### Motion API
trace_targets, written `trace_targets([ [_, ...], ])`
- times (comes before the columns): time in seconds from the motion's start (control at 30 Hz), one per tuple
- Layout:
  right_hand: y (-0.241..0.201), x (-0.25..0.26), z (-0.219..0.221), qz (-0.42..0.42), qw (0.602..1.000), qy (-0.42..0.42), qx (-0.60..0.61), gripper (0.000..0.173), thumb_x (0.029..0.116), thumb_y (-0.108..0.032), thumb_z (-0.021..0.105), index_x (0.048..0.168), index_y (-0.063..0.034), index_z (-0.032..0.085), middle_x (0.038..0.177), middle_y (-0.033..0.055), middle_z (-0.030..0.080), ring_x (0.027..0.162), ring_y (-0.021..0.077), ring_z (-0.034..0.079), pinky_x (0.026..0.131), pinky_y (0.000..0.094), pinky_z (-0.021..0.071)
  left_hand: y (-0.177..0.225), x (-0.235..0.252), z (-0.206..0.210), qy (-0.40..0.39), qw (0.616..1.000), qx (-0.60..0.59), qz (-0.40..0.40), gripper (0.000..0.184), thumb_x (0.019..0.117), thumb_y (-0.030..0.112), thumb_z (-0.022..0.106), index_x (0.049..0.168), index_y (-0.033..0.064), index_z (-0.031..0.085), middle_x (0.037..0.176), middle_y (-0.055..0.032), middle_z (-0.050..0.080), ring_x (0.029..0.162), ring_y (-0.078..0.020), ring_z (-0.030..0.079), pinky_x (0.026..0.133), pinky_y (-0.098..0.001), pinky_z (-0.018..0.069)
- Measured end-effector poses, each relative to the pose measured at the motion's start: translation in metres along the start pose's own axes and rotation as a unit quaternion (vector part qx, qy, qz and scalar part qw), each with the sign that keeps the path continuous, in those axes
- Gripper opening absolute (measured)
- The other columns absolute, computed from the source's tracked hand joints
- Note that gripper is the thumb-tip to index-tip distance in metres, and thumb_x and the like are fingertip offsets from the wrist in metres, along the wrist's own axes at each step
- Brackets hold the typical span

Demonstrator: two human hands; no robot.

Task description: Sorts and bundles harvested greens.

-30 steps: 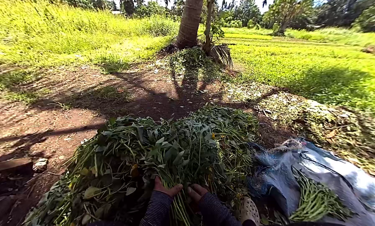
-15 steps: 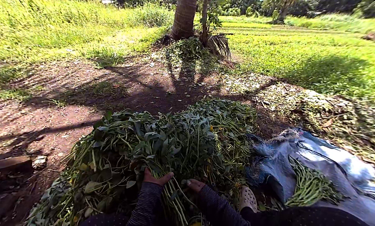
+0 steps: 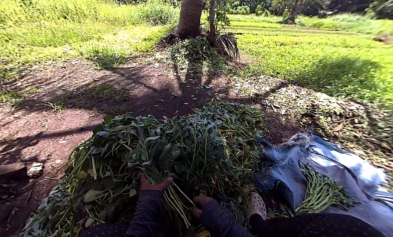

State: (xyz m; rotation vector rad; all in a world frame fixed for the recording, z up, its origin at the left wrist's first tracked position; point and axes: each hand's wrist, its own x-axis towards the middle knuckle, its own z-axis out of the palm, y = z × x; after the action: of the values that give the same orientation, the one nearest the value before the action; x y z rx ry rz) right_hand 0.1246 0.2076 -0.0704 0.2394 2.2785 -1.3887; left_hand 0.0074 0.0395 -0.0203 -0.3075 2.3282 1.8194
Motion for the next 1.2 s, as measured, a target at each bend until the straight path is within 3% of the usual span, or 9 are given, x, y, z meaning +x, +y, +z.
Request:
trace_targets([
  [0.23, 0.102, 0.012, 0.003, 0.098, 0.975, -0.088, -0.177, 0.047, 0.1033, -0.034, 0.059, 0.130, 0.0039, 0.065, 0.132, 0.0306, 0.063, 0.131, 0.0455, 0.056, 0.113, 0.0619, 0.0388, 0.010, 0.019, -0.030, 0.092, 0.996, 0.008, -0.012, 0.120, 0.0696, 0.001, 0.093, 0.160, -0.0018, 0.013, 0.157, -0.0269, 0.037, 0.143, -0.0295, 0.043, 0.117, -0.0400, 0.0377],
  [0.33, 0.050, 0.004, -0.058, 0.133, 0.979, 0.000, -0.153, 0.051, 0.1031, -0.037, 0.061, 0.141, -0.0029, 0.060, 0.143, 0.0242, 0.058, 0.137, 0.0377, 0.053, 0.118, 0.0550, 0.0373, 0.014, 0.015, -0.028, 0.085, 0.996, -0.001, -0.014, 0.118, 0.0721, 0.002, 0.091, 0.160, -0.0020, 0.012, 0.158, -0.0273, 0.035, 0.144, -0.0303, 0.042, 0.117, -0.0408, 0.0367],
  [0.47, 0.012, 0.056, -0.103, 0.118, 0.961, 0.238, -0.070, 0.043, 0.1060, -0.028, 0.055, 0.131, 0.0054, 0.061, 0.131, 0.0248, 0.064, 0.127, 0.0350, 0.060, 0.112, 0.0483, 0.0441, 0.013, 0.015, -0.017, 0.071, 0.997, -0.028, -0.024, 0.117, 0.0727, -0.004, 0.089, 0.161, 0.0000, 0.012, 0.156, -0.0272, 0.039, 0.140, -0.0326, 0.047, 0.114, -0.0443, 0.0416],
  [0.6, 0.013, 0.104, -0.110, 0.198, 0.953, 0.222, -0.062, 0.048, 0.1037, -0.034, 0.059, 0.137, 0.0008, 0.058, 0.142, 0.0220, 0.058, 0.136, 0.0324, 0.054, 0.115, 0.0463, 0.0411, 0.009, 0.019, -0.011, 0.074, 0.994, -0.078, -0.030, 0.111, 0.0746, -0.009, 0.085, 0.160, 0.0015, 0.015, 0.151, -0.0298, 0.043, 0.130, -0.0368, 0.055, 0.103, -0.0494, 0.0508],
  [0.73, 0.015, 0.082, -0.116, 0.113, 0.955, 0.273, 0.005, 0.044, 0.0988, -0.028, 0.066, 0.129, 0.0034, 0.062, 0.130, 0.0251, 0.062, 0.125, 0.0361, 0.059, 0.109, 0.0491, 0.0454, 0.015, 0.017, -0.015, 0.069, 0.990, -0.106, -0.054, 0.111, 0.0775, -0.009, 0.083, 0.161, 0.0047, 0.012, 0.149, -0.0308, 0.043, 0.118, -0.0381, 0.062, 0.090, -0.0494, 0.0571],
  [0.83, -0.011, 0.037, -0.121, 0.044, 0.956, 0.276, 0.094, 0.038, 0.0988, -0.017, 0.064, 0.127, 0.0074, 0.057, 0.122, 0.0246, 0.063, 0.110, 0.0324, 0.065, 0.097, 0.0466, 0.0526, 0.015, 0.013, -0.007, 0.040, 0.982, -0.171, -0.076, 0.102, 0.0785, -0.014, 0.078, 0.157, 0.0052, 0.016, 0.118, -0.0261, 0.064, 0.080, -0.0304, 0.073, 0.064, -0.0423, 0.0622],
  [0.9, -0.033, 0.005, -0.113, 0.042, 0.951, 0.235, 0.197, 0.031, 0.1021, -0.011, 0.060, 0.128, 0.0041, 0.051, 0.116, 0.0203, 0.064, 0.093, 0.0304, 0.072, 0.079, 0.0463, 0.0621, 0.012, 0.011, 0.002, 0.001, 0.976, -0.197, -0.091, 0.097, 0.0801, -0.016, 0.075, 0.155, 0.0039, 0.017, 0.103, -0.0235, 0.069, 0.073, -0.0286, 0.073, 0.060, -0.0407, 0.0621],
  [1.1, -0.013, -0.037, -0.050, 0.007, 0.972, 0.128, 0.196, 0.028, 0.1019, -0.012, 0.059, 0.124, 0.0034, 0.052, 0.103, 0.0148, 0.066, 0.072, 0.0228, 0.070, 0.068, 0.0414, 0.0627, 0.007, -0.004, 0.038, -0.095, 0.975, -0.125, -0.156, 0.101, 0.0796, -0.002, 0.085, 0.155, 0.0010, 0.018, 0.108, -0.0228, 0.069, 0.083, -0.0282, 0.074, 0.072, -0.0413, 0.0635],
  [1.2, -0.004, -0.043, -0.031, 0.021, 0.988, 0.070, 0.136, 0.030, 0.1019, -0.009, 0.058, 0.127, 0.0064, 0.052, 0.106, 0.0182, 0.065, 0.076, 0.0219, 0.066, 0.073, 0.0410, 0.0578, 0.003, -0.005, 0.039, -0.137, 0.979, -0.014, -0.149, 0.110, 0.0789, 0.009, 0.089, 0.159, 0.0010, 0.014, 0.138, -0.0263, 0.056, 0.117, -0.0310, 0.064, 0.100, -0.0441, 0.0538],
])
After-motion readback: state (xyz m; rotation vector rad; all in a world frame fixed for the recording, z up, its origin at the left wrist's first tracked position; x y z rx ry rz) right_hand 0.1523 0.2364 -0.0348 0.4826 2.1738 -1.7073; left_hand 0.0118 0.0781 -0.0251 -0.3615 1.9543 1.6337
